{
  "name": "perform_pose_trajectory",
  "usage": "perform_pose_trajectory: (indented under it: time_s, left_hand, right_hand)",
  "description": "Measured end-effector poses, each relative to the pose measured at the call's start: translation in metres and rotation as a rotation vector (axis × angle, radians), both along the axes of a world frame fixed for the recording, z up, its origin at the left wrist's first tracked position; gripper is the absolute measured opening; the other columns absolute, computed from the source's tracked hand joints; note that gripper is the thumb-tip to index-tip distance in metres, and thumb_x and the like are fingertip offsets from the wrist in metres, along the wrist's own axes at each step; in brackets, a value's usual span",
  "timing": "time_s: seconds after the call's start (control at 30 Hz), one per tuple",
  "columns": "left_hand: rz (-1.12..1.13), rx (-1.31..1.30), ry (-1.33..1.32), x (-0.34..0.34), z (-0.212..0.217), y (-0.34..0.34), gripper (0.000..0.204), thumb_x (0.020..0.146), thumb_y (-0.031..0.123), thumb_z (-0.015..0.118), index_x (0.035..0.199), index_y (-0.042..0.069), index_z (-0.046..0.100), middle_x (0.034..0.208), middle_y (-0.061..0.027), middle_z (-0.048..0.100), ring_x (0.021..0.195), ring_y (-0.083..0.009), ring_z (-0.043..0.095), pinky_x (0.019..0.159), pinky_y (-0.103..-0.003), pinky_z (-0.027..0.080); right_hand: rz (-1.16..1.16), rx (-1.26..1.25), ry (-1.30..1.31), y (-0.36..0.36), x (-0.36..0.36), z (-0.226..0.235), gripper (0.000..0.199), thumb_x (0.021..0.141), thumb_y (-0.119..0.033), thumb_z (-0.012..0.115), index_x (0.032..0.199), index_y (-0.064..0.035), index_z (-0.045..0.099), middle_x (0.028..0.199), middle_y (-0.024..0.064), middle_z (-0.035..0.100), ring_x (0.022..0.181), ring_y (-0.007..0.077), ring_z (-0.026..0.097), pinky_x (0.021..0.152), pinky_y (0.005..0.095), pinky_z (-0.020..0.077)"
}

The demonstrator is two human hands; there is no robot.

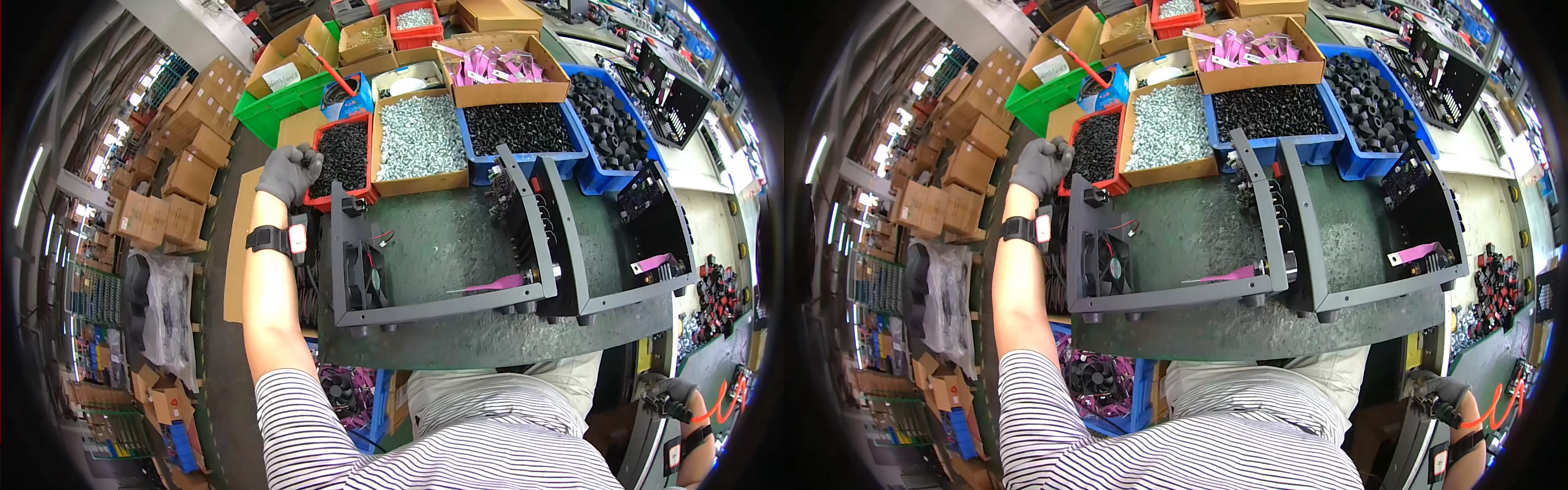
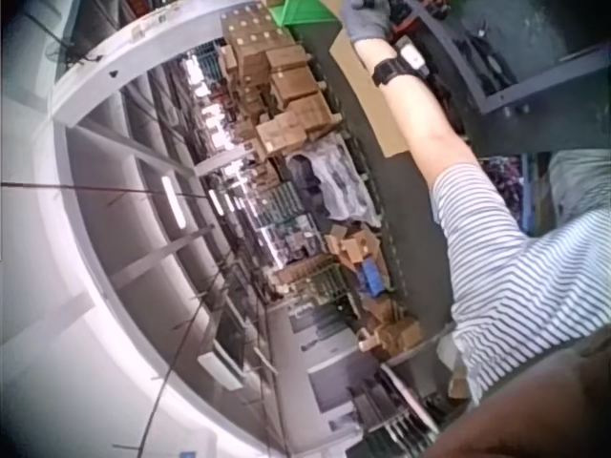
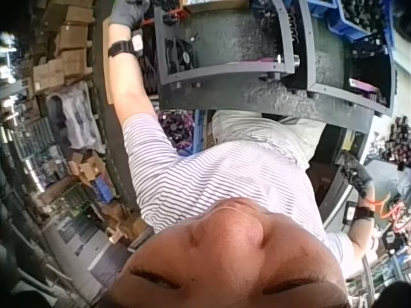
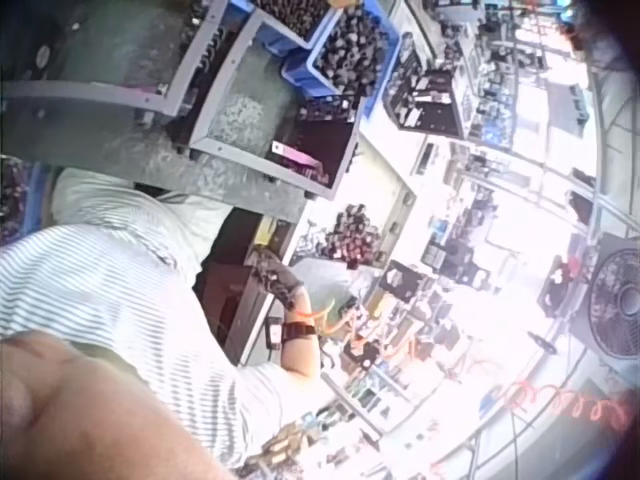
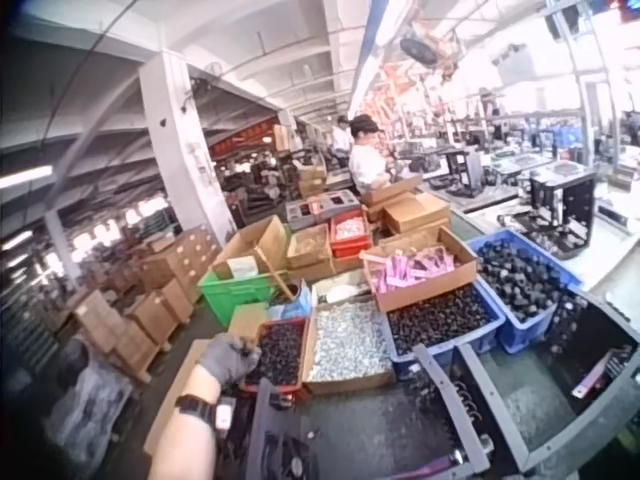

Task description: Assembling components of a power supply or inverter unit using an air-powered screwdriver.

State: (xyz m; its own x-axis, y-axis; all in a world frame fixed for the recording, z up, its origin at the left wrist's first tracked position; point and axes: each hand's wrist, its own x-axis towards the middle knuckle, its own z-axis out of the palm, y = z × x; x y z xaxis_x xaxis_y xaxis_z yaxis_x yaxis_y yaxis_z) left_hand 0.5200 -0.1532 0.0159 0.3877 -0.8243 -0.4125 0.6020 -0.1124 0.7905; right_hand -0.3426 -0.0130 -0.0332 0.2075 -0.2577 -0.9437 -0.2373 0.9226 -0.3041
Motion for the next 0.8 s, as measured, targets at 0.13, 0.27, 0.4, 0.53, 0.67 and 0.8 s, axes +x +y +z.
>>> perform_pose_trajectory:
  time_s: [0.13,0.27,0.4,0.53,0.67,0.8]
  left_hand:
    - [-0.008,-0.083,0.165,0.000,0.008,0.009,0.017,0.089,0.008,0.049,0.102,-0.001,0.054,0.081,-0.0065,0.055,0.071,-0.0143,0.054,0.053,-0.026,0.048]
    - [-0.133,-0.093,0.405,0.011,0.011,0.012,0.020,0.091,0.003,0.045,0.108,-0.001,0.053,0.085,-0.0051,0.058,0.064,-0.0105,0.052,0.050,-0.021,0.045]
    - [-0.198,-0.184,0.378,0.006,0.016,0.014,0.023,0.093,0.004,0.046,0.115,0.002,0.053,0.086,-0.0015,0.058,0.063,-0.0061,0.049,0.049,-0.020,0.043]
    - [-0.460,-0.394,0.235,-0.038,0.056,0.019,0.032,0.095,0.007,0.055,0.125,-0.003,0.048,0.077,0.0040,0.050,0.055,-0.0004,0.037,0.044,-0.015,0.036]
    - [-0.733,-0.502,0.416,-0.132,0.112,0.042,0.042,0.097,0.006,0.047,0.136,-0.009,0.037,0.084,-0.0008,0.045,0.064,-0.0048,0.038,0.048,-0.019,0.038]
    - [-0.718,-0.505,0.198,-0.247,0.129,0.097,0.044,0.097,0.008,0.051,0.136,-0.007,0.038,0.078,0.0007,0.034,0.060,-0.0055,0.038,0.041,-0.017,0.035]
  right_hand:
    - [0.111,-0.026,0.002,0.001,-0.003,0.008,0.033,0.082,-0.008,0.061,0.115,-0.0014,0.057,0.083,0.0139,0.065,0.061,0.0253,0.067,0.051,0.0364,0.0559]
    - [0.032,-0.054,0.122,0.018,-0.001,0.040,0.035,0.079,-0.003,0.064,0.113,-0.0035,0.058,0.082,0.0137,0.065,0.062,0.0259,0.067,0.051,0.0369,0.0560]
    - [0.117,-0.161,0.253,0.041,0.025,0.096,0.040,0.073,0.003,0.065,0.112,-0.0025,0.061,0.086,0.0089,0.065,0.067,0.0208,0.066,0.056,0.0338,0.0558]
    - [0.142,-0.414,0.265,0.078,0.066,0.150,0.043,0.071,0.005,0.065,0.113,-0.0007,0.060,0.093,0.0044,0.061,0.074,0.0129,0.061,0.064,0.0279,0.0521]
    - [0.038,-0.600,0.182,0.103,0.099,0.142,0.045,0.073,0.000,0.066,0.116,-0.0011,0.057,0.093,0.0022,0.057,0.072,0.0087,0.056,0.062,0.0230,0.0479]
    - [-0.062,-0.534,-0.069,0.104,0.117,0.104,0.051,0.075,0.000,0.066,0.124,-0.0007,0.054,0.115,0.0079,0.053,0.086,0.0101,0.055,0.072,0.0232,0.0486]
